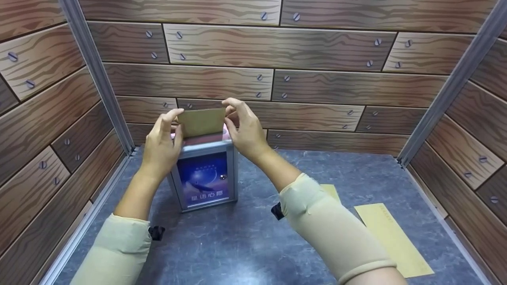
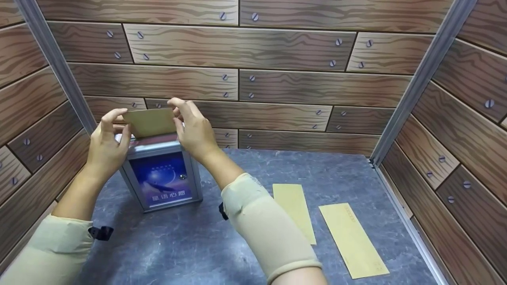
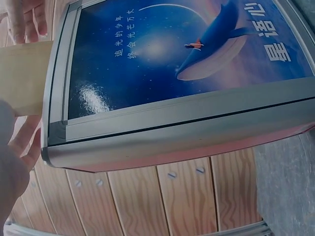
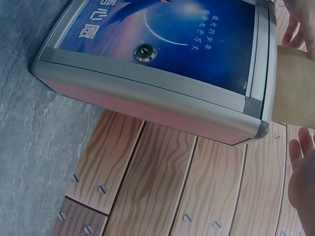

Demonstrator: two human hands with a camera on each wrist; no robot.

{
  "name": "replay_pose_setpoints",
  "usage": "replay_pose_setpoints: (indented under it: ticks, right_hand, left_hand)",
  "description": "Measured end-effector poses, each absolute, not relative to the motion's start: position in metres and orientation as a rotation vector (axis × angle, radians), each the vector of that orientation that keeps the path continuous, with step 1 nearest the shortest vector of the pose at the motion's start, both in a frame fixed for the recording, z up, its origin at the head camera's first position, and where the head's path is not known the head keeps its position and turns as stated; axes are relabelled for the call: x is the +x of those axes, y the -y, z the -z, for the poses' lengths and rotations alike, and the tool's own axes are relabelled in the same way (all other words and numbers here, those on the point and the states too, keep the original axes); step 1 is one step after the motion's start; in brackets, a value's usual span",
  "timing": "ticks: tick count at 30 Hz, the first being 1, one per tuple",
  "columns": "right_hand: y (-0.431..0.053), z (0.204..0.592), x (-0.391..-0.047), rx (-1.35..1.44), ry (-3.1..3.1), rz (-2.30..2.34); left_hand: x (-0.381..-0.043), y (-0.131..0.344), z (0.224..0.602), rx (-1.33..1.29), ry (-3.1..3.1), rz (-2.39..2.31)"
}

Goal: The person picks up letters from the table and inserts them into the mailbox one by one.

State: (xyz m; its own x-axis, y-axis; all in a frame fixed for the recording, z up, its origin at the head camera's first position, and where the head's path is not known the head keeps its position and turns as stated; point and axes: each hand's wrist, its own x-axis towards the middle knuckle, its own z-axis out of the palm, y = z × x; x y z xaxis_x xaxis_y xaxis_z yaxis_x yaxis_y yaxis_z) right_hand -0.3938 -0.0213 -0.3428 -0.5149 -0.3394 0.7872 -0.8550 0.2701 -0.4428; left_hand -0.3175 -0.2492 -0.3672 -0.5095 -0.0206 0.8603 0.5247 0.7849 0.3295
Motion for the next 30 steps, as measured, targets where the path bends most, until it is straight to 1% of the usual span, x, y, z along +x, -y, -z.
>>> replay_pose_setpoints:
  ticks: [6,17,30]
  right_hand:
    - [0.025,0.346,-0.398,1.049,1.954,-0.954]
    - [0.028,0.365,-0.408,1.051,1.997,-0.729]
    - [0.023,0.377,-0.41,1.099,2.086,-0.746]
  left_hand:
    - [-0.319,0.25,0.368,-0.378,2.04,0.71]
    - [-0.324,0.252,0.383,-0.3,2.073,0.631]
    - [-0.326,0.251,0.388,-0.155,2.179,0.659]
